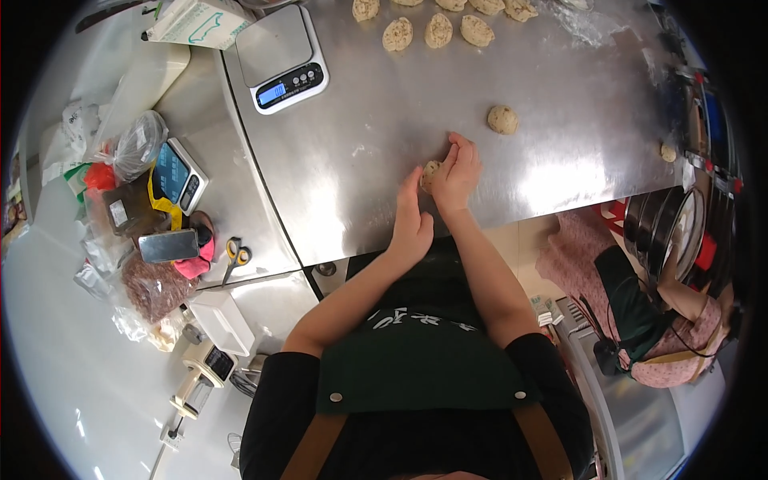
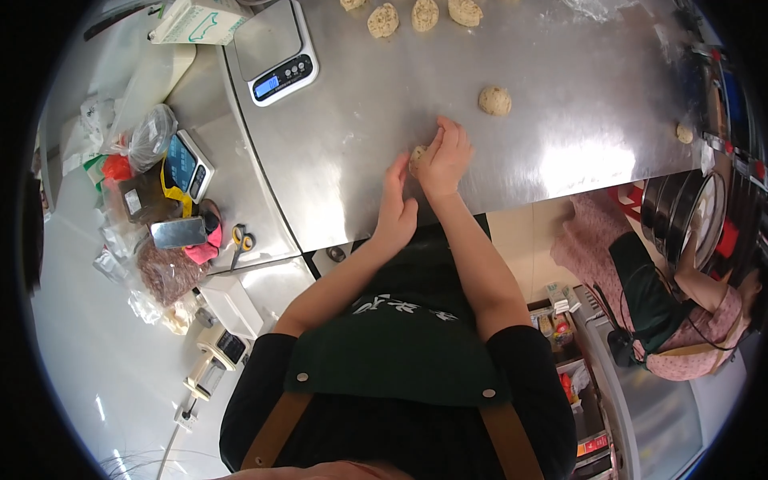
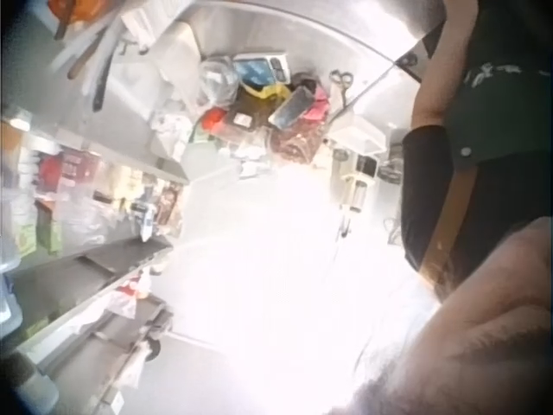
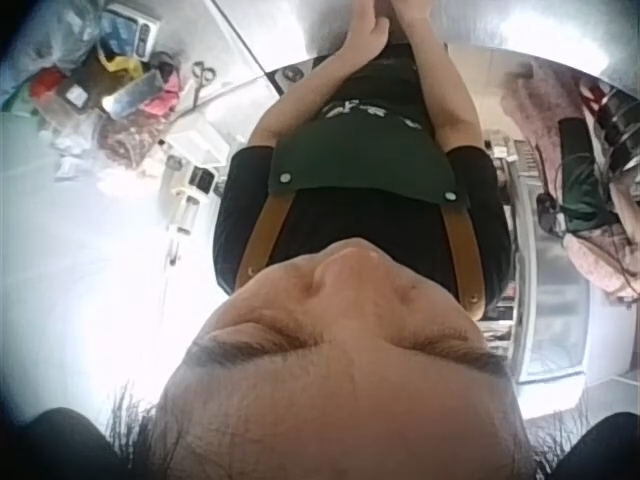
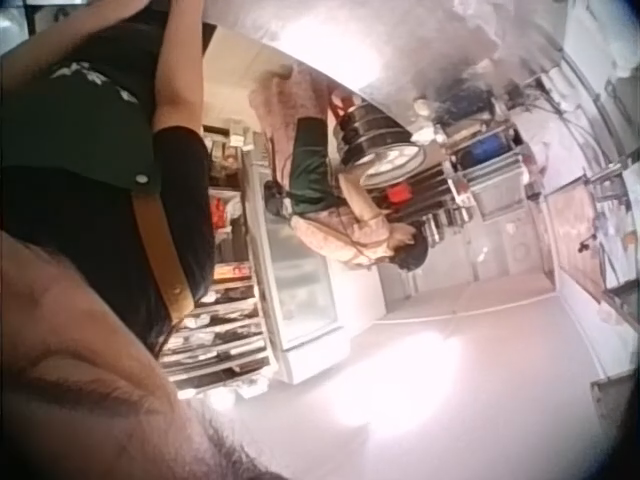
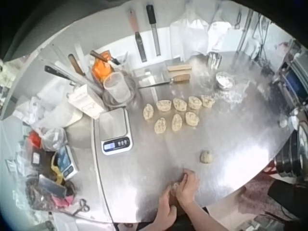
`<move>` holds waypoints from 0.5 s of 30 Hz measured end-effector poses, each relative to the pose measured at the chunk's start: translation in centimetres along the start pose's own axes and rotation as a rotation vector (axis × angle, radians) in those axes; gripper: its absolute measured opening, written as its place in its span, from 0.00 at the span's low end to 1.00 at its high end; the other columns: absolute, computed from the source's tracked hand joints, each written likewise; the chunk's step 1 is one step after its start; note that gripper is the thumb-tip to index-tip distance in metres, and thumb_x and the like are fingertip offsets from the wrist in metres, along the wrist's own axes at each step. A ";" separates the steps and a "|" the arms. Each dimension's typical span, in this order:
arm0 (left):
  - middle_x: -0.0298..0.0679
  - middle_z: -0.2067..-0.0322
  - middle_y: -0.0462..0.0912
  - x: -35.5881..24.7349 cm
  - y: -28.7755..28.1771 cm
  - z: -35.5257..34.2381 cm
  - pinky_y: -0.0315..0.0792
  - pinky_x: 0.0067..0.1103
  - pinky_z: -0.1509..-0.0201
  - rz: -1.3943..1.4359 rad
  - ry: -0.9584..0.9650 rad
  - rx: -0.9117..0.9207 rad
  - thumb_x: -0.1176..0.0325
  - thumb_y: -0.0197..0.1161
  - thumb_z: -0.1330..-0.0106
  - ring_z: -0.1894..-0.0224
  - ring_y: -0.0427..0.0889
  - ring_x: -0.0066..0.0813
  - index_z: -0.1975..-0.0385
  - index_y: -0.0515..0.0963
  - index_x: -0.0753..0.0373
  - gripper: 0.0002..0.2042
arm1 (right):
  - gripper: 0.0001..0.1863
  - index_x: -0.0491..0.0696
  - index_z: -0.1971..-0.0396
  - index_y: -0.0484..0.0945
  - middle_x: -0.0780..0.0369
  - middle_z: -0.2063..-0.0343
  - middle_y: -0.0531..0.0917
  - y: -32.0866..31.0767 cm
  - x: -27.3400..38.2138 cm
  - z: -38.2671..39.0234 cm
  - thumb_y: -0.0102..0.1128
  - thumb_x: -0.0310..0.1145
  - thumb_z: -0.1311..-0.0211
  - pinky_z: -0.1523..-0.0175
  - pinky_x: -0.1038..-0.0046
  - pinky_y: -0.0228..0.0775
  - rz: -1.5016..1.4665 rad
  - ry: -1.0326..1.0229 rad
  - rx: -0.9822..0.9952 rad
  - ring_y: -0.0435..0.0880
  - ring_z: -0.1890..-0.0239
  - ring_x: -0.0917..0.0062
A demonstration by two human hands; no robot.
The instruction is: Manually shaping and rolling small portions of dough into round buns on a metal work table.
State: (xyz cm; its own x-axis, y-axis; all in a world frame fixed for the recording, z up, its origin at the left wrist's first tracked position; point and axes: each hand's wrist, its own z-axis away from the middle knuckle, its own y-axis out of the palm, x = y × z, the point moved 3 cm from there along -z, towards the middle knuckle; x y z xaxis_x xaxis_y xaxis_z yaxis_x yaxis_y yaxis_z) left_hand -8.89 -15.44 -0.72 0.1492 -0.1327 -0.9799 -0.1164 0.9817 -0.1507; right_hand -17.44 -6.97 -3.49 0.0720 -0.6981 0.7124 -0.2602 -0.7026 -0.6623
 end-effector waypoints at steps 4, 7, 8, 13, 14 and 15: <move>0.52 0.37 0.56 1.6 -0.1 -2.0 0.47 0.32 0.28 0.026 -0.175 0.097 0.88 0.40 0.52 0.33 0.56 0.45 0.35 0.49 0.71 0.37 | 0.10 0.47 0.57 0.74 0.61 0.63 0.80 -0.2 -0.6 0.0 0.46 0.26 0.36 0.57 0.65 0.63 0.082 -0.106 0.018 0.77 0.61 0.64; 0.52 0.36 0.55 1.4 -0.1 -1.4 0.47 0.32 0.28 -0.067 -0.099 0.112 0.88 0.40 0.52 0.32 0.54 0.44 0.34 0.48 0.71 0.37 | 0.10 0.48 0.58 0.75 0.61 0.64 0.79 -0.3 -0.1 -0.2 0.47 0.26 0.38 0.59 0.64 0.60 0.080 -0.095 0.061 0.76 0.61 0.65; 0.52 0.36 0.55 1.4 0.0 -1.0 0.47 0.32 0.28 -0.068 -0.099 0.113 0.88 0.40 0.52 0.32 0.54 0.44 0.34 0.48 0.71 0.37 | 0.10 0.48 0.58 0.75 0.61 0.64 0.78 -0.5 -0.1 -0.2 0.47 0.26 0.38 0.59 0.63 0.60 0.005 -0.014 0.072 0.76 0.61 0.65; 0.53 0.36 0.54 -0.4 0.8 2.4 0.47 0.32 0.28 0.059 -0.077 0.058 0.88 0.40 0.53 0.31 0.52 0.44 0.34 0.48 0.70 0.38 | 0.11 0.49 0.57 0.75 0.60 0.64 0.78 -1.3 0.3 0.8 0.48 0.27 0.38 0.59 0.62 0.61 -0.048 0.010 0.065 0.76 0.62 0.64; 0.53 0.36 0.54 -0.3 0.7 2.1 0.47 0.32 0.28 0.058 -0.078 0.061 0.88 0.40 0.53 0.31 0.52 0.44 0.34 0.48 0.70 0.38 | 0.11 0.49 0.57 0.75 0.60 0.64 0.78 -1.3 -0.4 1.0 0.48 0.27 0.38 0.59 0.62 0.61 -0.025 0.003 0.072 0.76 0.62 0.64; 0.53 0.36 0.54 -0.1 0.5 1.8 0.47 0.32 0.28 0.018 -0.077 0.051 0.88 0.41 0.53 0.31 0.51 0.44 0.34 0.48 0.70 0.38 | 0.11 0.49 0.56 0.75 0.60 0.64 0.78 -1.4 -0.8 1.3 0.49 0.27 0.38 0.59 0.62 0.61 -0.004 -0.005 0.083 0.76 0.62 0.64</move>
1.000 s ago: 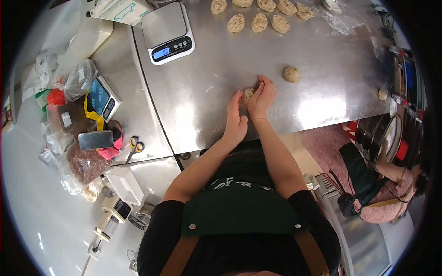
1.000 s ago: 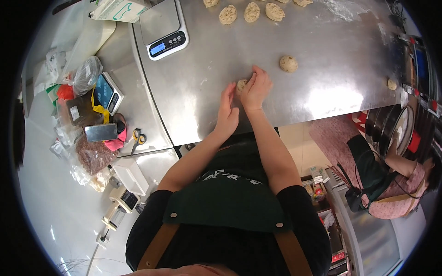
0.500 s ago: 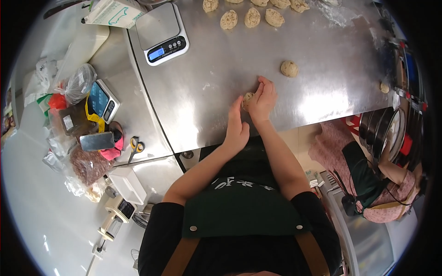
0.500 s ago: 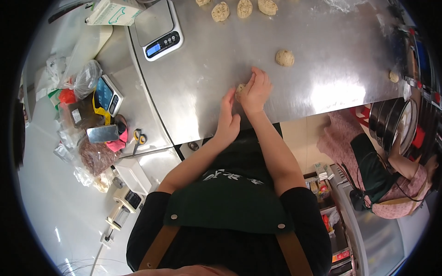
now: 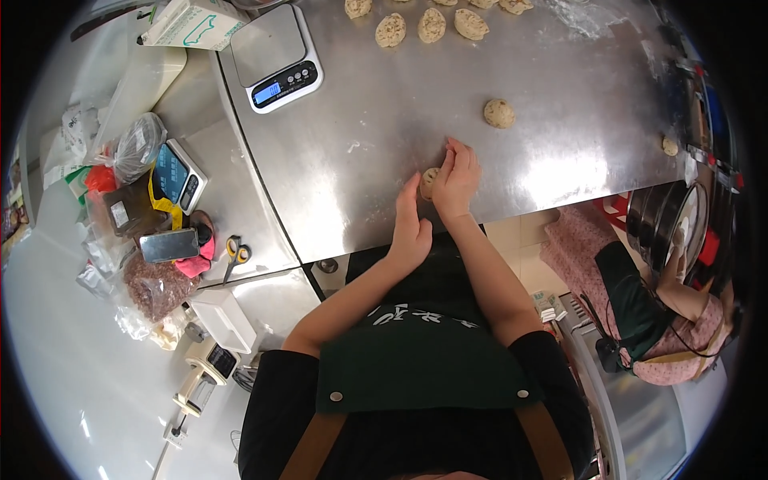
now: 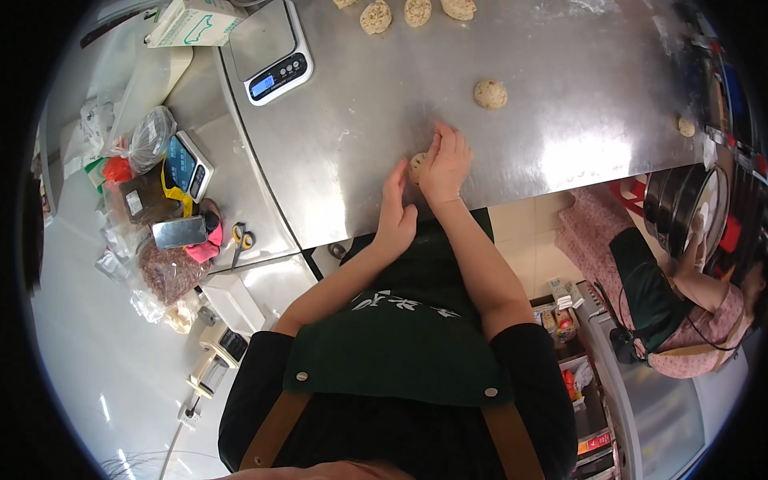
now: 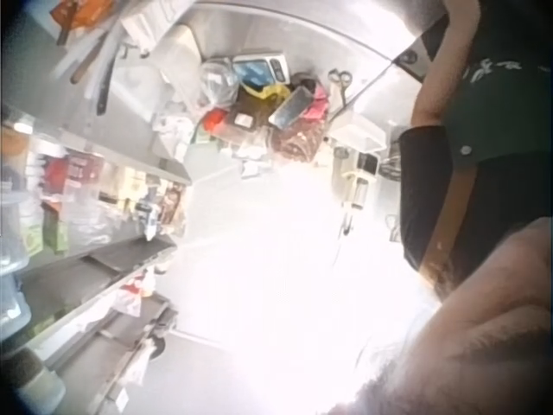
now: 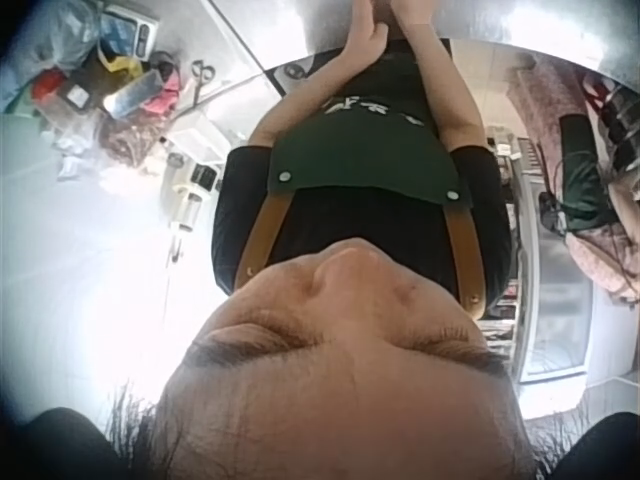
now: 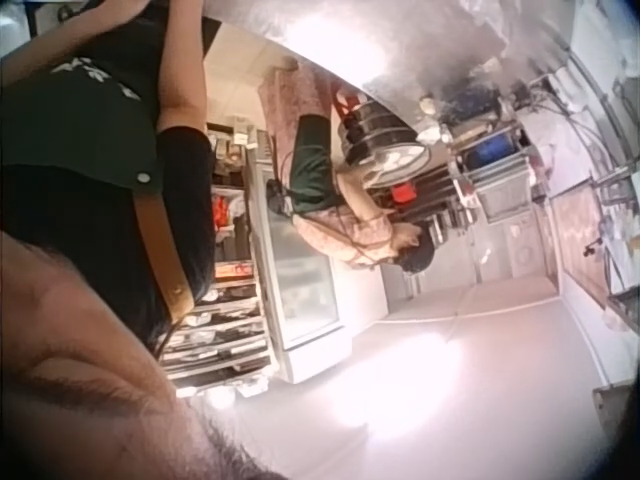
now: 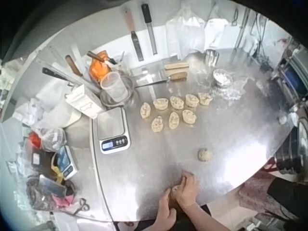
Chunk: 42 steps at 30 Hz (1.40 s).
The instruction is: Manually shaping and rolling small portions of dough into round buns on a metal work table.
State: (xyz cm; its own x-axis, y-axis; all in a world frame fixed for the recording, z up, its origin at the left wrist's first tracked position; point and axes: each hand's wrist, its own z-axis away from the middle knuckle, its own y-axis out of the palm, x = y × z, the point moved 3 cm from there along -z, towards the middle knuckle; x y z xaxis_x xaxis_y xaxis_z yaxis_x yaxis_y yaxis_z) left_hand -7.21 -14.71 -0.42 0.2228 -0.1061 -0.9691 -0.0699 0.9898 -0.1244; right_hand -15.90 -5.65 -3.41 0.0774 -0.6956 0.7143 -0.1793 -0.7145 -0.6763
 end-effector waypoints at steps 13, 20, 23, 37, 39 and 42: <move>0.51 0.36 0.53 1.6 0.1 0.1 0.44 0.31 0.27 0.086 -0.009 0.001 0.89 0.39 0.52 0.30 0.50 0.40 0.34 0.48 0.70 0.37 | 0.11 0.47 0.57 0.74 0.60 0.63 0.79 -0.6 0.2 0.5 0.51 0.27 0.39 0.55 0.64 0.62 -0.044 -0.048 0.044 0.76 0.60 0.63; 0.51 0.36 0.53 0.2 -1.8 -4.1 0.45 0.31 0.27 0.204 0.028 -0.144 0.89 0.39 0.53 0.33 0.54 0.42 0.35 0.47 0.71 0.37 | 0.10 0.47 0.57 0.74 0.60 0.63 0.79 2.4 3.1 -5.5 0.50 0.29 0.37 0.55 0.63 0.62 -0.053 -0.116 0.057 0.77 0.59 0.64; 0.50 0.34 0.51 0.8 -1.7 -3.3 0.42 0.31 0.26 0.273 0.030 -0.137 0.89 0.37 0.51 0.30 0.51 0.38 0.33 0.45 0.70 0.37 | 0.10 0.47 0.57 0.74 0.60 0.64 0.79 2.7 4.8 -4.9 0.50 0.29 0.37 0.55 0.64 0.61 -0.059 -0.051 0.048 0.77 0.60 0.65; 0.52 0.37 0.57 1.6 -2.8 -5.9 0.51 0.31 0.30 0.093 -0.068 -0.022 0.87 0.41 0.51 0.34 0.57 0.43 0.35 0.51 0.70 0.35 | 0.09 0.47 0.58 0.74 0.62 0.66 0.81 3.5 1.7 -3.5 0.46 0.28 0.35 0.58 0.65 0.61 0.046 -0.036 -0.005 0.77 0.62 0.67; 0.52 0.38 0.57 0.7 -2.4 -4.4 0.52 0.31 0.30 0.013 -0.043 -0.009 0.87 0.42 0.51 0.34 0.58 0.43 0.35 0.51 0.70 0.35 | 0.09 0.49 0.59 0.75 0.62 0.68 0.79 2.7 2.4 -3.3 0.51 0.28 0.39 0.62 0.63 0.59 -0.089 0.027 -0.037 0.76 0.65 0.66; 0.52 0.36 0.55 0.0 -1.5 -2.2 0.47 0.30 0.28 -0.014 0.007 -0.048 0.88 0.40 0.50 0.32 0.54 0.40 0.35 0.49 0.71 0.35 | 0.09 0.49 0.58 0.75 0.61 0.67 0.79 2.7 3.2 -2.1 0.51 0.29 0.39 0.62 0.63 0.59 -0.012 -0.025 0.002 0.76 0.65 0.65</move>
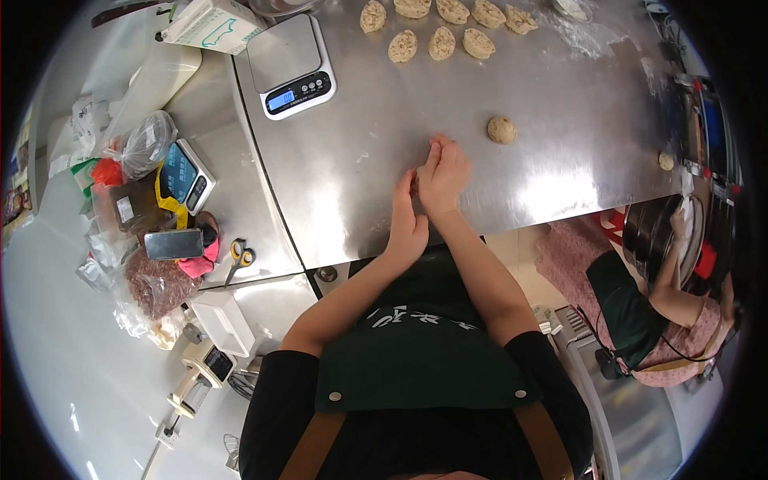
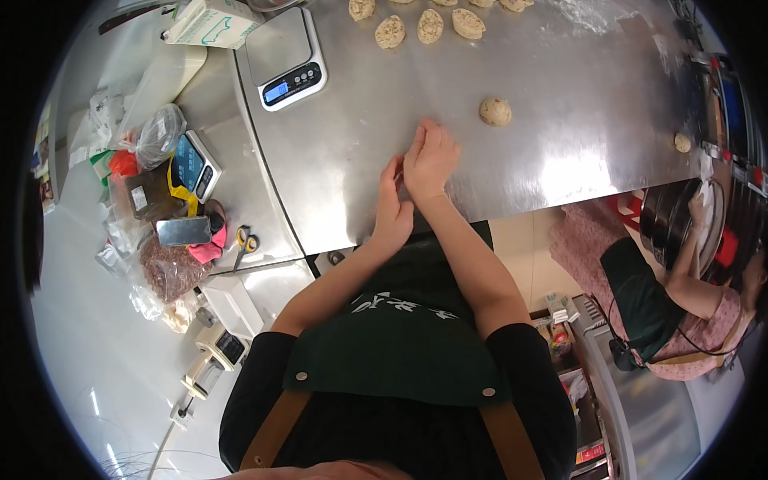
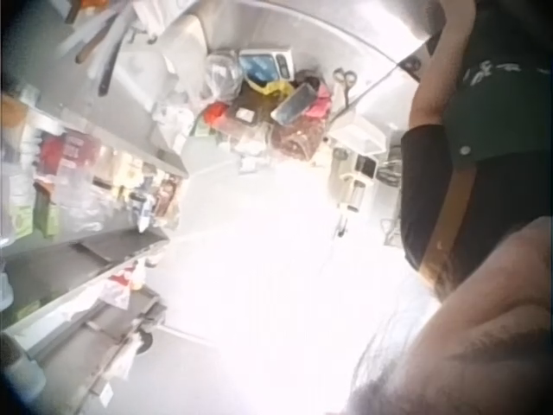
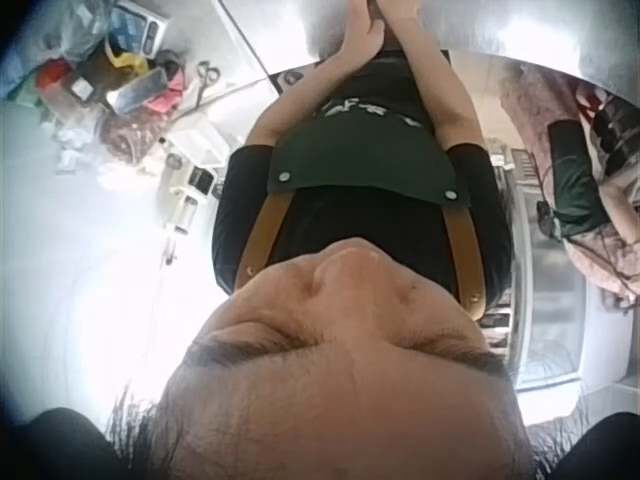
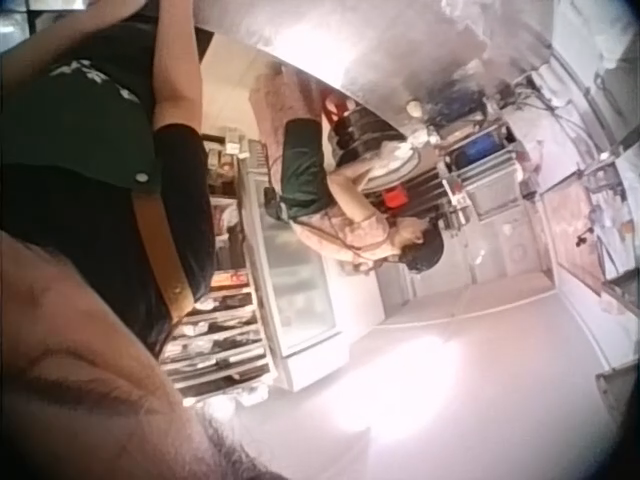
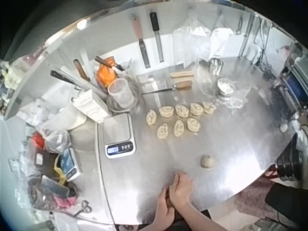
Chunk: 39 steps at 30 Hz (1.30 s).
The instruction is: Manually shaping and rolling small portions of dough into round buns on a metal work table.
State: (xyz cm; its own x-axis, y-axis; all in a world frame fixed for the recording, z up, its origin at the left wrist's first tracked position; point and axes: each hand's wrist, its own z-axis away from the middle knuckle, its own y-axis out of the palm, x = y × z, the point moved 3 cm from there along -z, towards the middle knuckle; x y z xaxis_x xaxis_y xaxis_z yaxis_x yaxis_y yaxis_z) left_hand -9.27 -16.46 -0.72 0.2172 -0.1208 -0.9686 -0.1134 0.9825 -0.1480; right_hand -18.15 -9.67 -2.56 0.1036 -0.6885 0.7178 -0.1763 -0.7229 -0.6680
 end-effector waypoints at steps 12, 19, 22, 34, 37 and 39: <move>0.51 0.38 0.57 1.1 -0.3 -1.0 0.49 0.30 0.29 0.015 -0.066 0.040 0.88 0.39 0.53 0.34 0.57 0.42 0.36 0.52 0.70 0.36 | 0.10 0.48 0.57 0.74 0.61 0.64 0.79 -1.0 -1.6 1.0 0.49 0.27 0.38 0.60 0.63 0.60 0.009 0.066 0.034 0.77 0.62 0.64; 0.51 0.39 0.56 -0.3 0.6 3.1 0.48 0.32 0.29 -0.011 -0.031 -0.021 0.88 0.39 0.53 0.34 0.55 0.44 0.35 0.50 0.70 0.36 | 0.12 0.46 0.54 0.72 0.59 0.60 0.79 -1.9 -1.0 2.2 0.48 0.27 0.38 0.59 0.64 0.60 0.045 0.070 -0.050 0.77 0.61 0.63; 0.52 0.38 0.56 1.6 -0.3 1.5 0.49 0.32 0.29 -0.121 0.010 -0.057 0.87 0.40 0.52 0.33 0.55 0.42 0.35 0.50 0.69 0.36 | 0.12 0.47 0.55 0.72 0.59 0.60 0.79 -1.6 -2.1 2.7 0.49 0.27 0.38 0.58 0.63 0.60 0.074 -0.040 -0.070 0.77 0.60 0.63; 0.49 0.36 0.53 1.0 -0.5 3.0 0.40 0.30 0.26 0.102 -0.013 -0.037 0.89 0.38 0.55 0.31 0.51 0.39 0.35 0.49 0.70 0.38 | 0.11 0.48 0.56 0.74 0.59 0.61 0.79 -1.3 -1.3 3.3 0.50 0.27 0.38 0.56 0.65 0.63 -0.024 -0.039 0.012 0.77 0.59 0.63; 0.53 0.39 0.57 0.4 -2.0 0.4 0.50 0.30 0.30 0.080 0.064 -0.146 0.87 0.41 0.53 0.37 0.59 0.43 0.36 0.52 0.72 0.36 | 0.10 0.48 0.57 0.74 0.58 0.62 0.79 0.4 1.6 0.1 0.50 0.28 0.38 0.56 0.64 0.63 -0.010 -0.158 -0.011 0.77 0.60 0.63; 0.52 0.38 0.56 0.5 -2.1 -0.1 0.50 0.31 0.29 0.110 0.056 -0.188 0.88 0.40 0.53 0.35 0.58 0.42 0.35 0.50 0.71 0.37 | 0.10 0.48 0.57 0.74 0.58 0.62 0.79 0.6 1.4 -0.3 0.50 0.28 0.38 0.56 0.64 0.62 -0.042 -0.098 -0.002 0.77 0.60 0.63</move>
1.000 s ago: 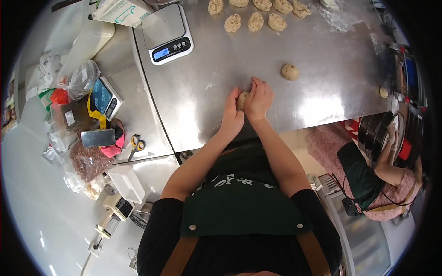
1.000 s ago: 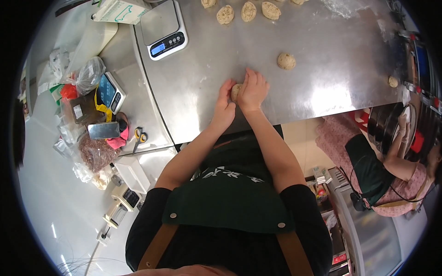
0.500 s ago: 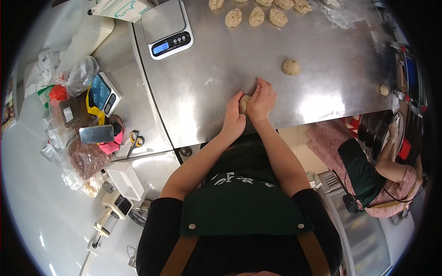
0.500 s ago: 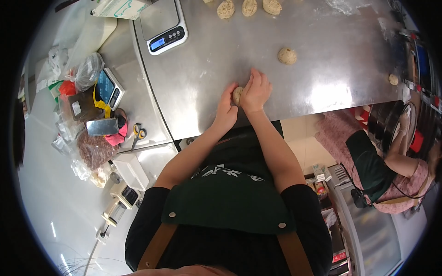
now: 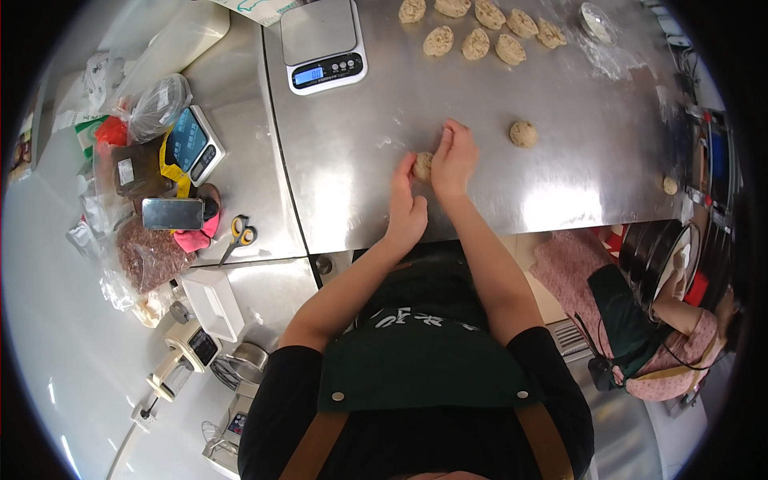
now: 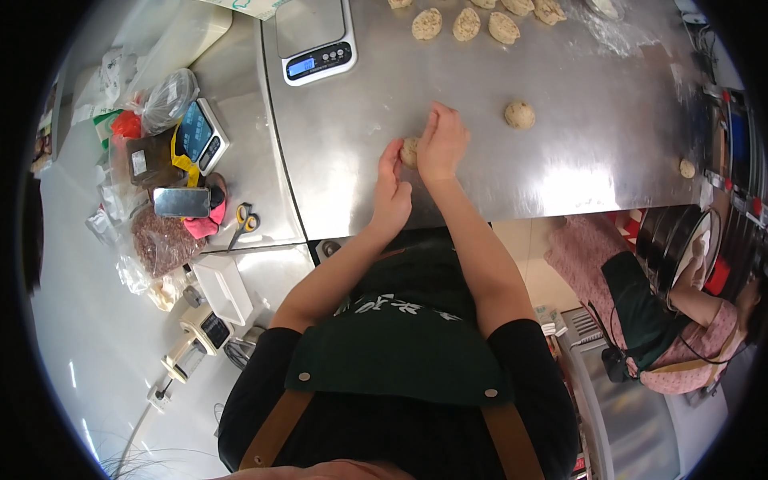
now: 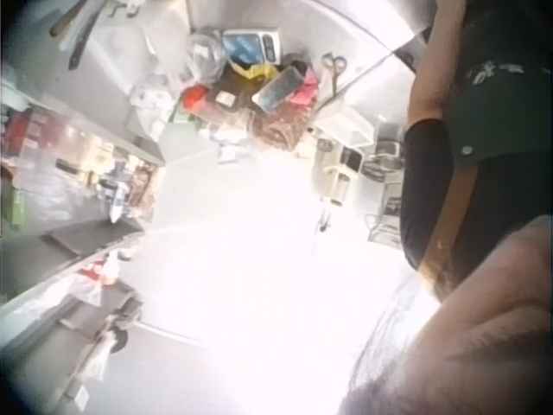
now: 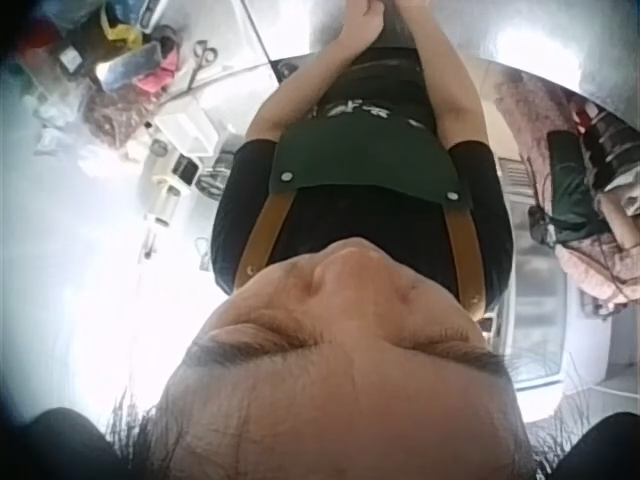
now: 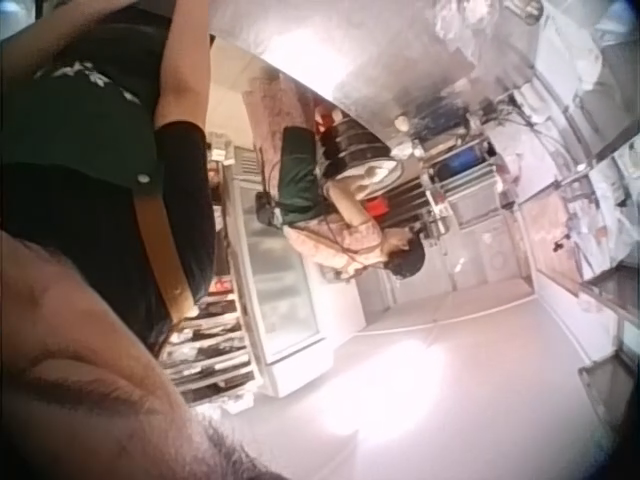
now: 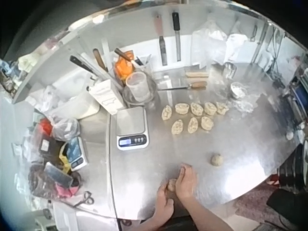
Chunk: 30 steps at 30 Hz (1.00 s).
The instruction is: Manually shaping and rolling small portions of dough into round buns on a metal work table.
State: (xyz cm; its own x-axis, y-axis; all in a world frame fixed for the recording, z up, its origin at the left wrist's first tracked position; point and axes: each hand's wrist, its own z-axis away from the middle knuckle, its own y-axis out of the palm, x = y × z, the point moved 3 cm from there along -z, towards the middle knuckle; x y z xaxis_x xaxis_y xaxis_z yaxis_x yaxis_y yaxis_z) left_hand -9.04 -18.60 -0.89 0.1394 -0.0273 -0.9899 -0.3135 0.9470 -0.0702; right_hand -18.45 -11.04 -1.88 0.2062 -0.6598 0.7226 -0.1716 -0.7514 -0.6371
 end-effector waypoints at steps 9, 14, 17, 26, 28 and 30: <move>0.53 0.37 0.55 -0.4 0.3 1.8 0.49 0.31 0.29 -0.097 0.008 0.008 0.87 0.42 0.52 0.34 0.55 0.44 0.35 0.50 0.70 0.37 | 0.10 0.49 0.57 0.74 0.61 0.63 0.79 1.1 -0.4 0.9 0.50 0.28 0.38 0.58 0.63 0.60 0.050 0.021 -0.010 0.77 0.61 0.64; 0.49 0.36 0.55 2.8 -0.9 -0.6 0.45 0.31 0.27 -0.038 -0.111 0.042 0.88 0.38 0.54 0.31 0.53 0.40 0.35 0.50 0.70 0.37 | 0.09 0.50 0.58 0.75 0.62 0.65 0.79 1.1 -1.8 0.7 0.52 0.27 0.39 0.60 0.65 0.59 0.148 -0.109 -0.012 0.77 0.62 0.65; 0.50 0.37 0.57 2.4 -0.4 -1.2 0.46 0.31 0.28 -0.025 -0.129 0.114 0.88 0.38 0.54 0.31 0.54 0.41 0.35 0.51 0.71 0.37 | 0.09 0.50 0.59 0.75 0.62 0.66 0.79 0.9 -1.5 0.6 0.52 0.27 0.39 0.61 0.66 0.59 0.150 -0.100 -0.006 0.77 0.63 0.65; 0.52 0.38 0.58 1.1 0.3 1.8 0.48 0.31 0.29 -0.017 -0.069 0.055 0.87 0.40 0.52 0.33 0.55 0.44 0.35 0.52 0.70 0.36 | 0.10 0.49 0.59 0.75 0.61 0.67 0.79 0.0 -1.8 2.5 0.51 0.26 0.40 0.63 0.66 0.59 0.024 -0.032 -0.035 0.77 0.65 0.65; 0.53 0.39 0.59 1.7 -0.2 0.9 0.51 0.31 0.31 -0.060 -0.068 0.043 0.86 0.42 0.51 0.35 0.57 0.45 0.35 0.52 0.69 0.35 | 0.11 0.49 0.58 0.75 0.61 0.66 0.79 -0.1 -2.2 2.5 0.51 0.26 0.41 0.62 0.64 0.60 0.068 -0.086 0.013 0.77 0.65 0.64; 0.52 0.37 0.57 2.4 -0.4 0.3 0.47 0.31 0.28 -0.146 -0.179 0.211 0.87 0.39 0.52 0.32 0.55 0.44 0.35 0.50 0.71 0.36 | 0.11 0.49 0.58 0.75 0.61 0.66 0.79 -0.1 -2.2 2.8 0.51 0.26 0.40 0.62 0.64 0.61 0.095 -0.089 0.032 0.77 0.65 0.64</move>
State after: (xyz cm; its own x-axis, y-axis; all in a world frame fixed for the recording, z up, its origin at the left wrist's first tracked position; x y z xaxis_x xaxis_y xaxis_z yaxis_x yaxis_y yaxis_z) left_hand -8.32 -18.95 -3.19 0.3380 -0.1287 -0.9323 -0.0786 0.9833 -0.1643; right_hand -16.22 -9.53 -4.13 0.2759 -0.7238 0.6325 -0.1639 -0.6838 -0.7110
